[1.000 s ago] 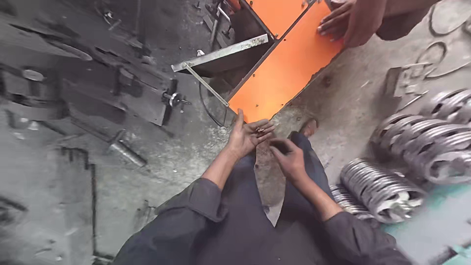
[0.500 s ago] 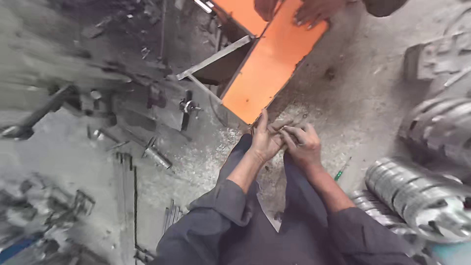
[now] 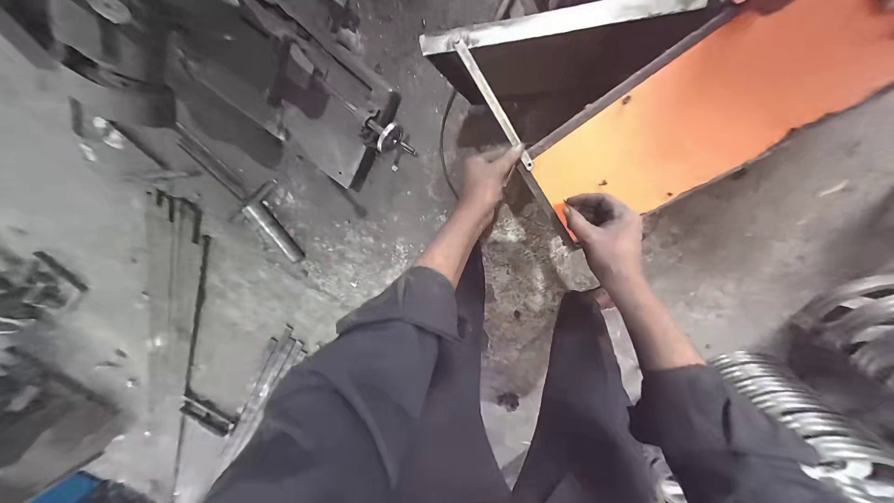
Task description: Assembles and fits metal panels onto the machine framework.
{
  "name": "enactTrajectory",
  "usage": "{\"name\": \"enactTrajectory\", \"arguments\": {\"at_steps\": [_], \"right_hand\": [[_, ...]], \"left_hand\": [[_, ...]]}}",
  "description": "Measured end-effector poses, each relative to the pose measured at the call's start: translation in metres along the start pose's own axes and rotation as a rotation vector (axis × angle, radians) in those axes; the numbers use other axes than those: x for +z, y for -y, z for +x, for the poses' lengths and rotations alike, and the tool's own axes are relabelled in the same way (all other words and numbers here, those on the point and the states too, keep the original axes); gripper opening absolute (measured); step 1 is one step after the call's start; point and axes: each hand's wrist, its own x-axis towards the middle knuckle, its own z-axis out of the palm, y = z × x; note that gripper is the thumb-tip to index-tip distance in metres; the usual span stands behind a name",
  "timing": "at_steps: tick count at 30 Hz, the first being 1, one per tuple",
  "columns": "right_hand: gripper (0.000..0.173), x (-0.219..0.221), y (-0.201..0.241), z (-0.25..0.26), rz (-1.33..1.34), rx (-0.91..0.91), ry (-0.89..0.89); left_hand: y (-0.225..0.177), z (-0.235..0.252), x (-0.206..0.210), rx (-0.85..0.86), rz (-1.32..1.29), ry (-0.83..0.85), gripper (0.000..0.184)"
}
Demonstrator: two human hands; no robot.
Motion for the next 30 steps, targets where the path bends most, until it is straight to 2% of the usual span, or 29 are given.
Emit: {"name": "enactTrajectory", "arguments": {"at_steps": [3, 6, 11, 18, 22, 27, 30], "right_hand": [[0.02, 0.034, -0.002, 0.038, -0.113, -0.053, -0.008], [0.019, 0.046, -0.008, 0.057, -0.099, -0.079, -0.062], [0.025, 0.048, -0.005, 0.057, 0.029, -0.11, -0.076], [0.019, 0.055, 0.007, 0.061, 0.001, -0.105, -0.085], [0.019, 0.06, 0.005, 0.066, -0.154, -0.162, -0.076], [0.014, 0.06, 0.007, 0.067, -0.522, -0.485, -0.064], [0.014, 0.061, 0.015, 0.068, -0.662, -0.507, -0.041]], "left_hand": [[-0.002, 0.033, 0.0, -0.002, 0.034, 0.098, 0.023], [0.005, 0.042, 0.003, -0.004, -0.006, 0.125, 0.023], [0.008, 0.042, -0.002, -0.008, 0.023, 0.145, 0.029], [0.015, 0.043, 0.0, -0.007, -0.038, 0.162, 0.022], [0.011, 0.044, -0.001, -0.003, -0.018, 0.166, 0.024], [0.012, 0.042, -0.002, 0.008, -0.024, 0.166, 0.022], [0.012, 0.043, -0.002, 0.016, -0.014, 0.18, 0.023]]}}
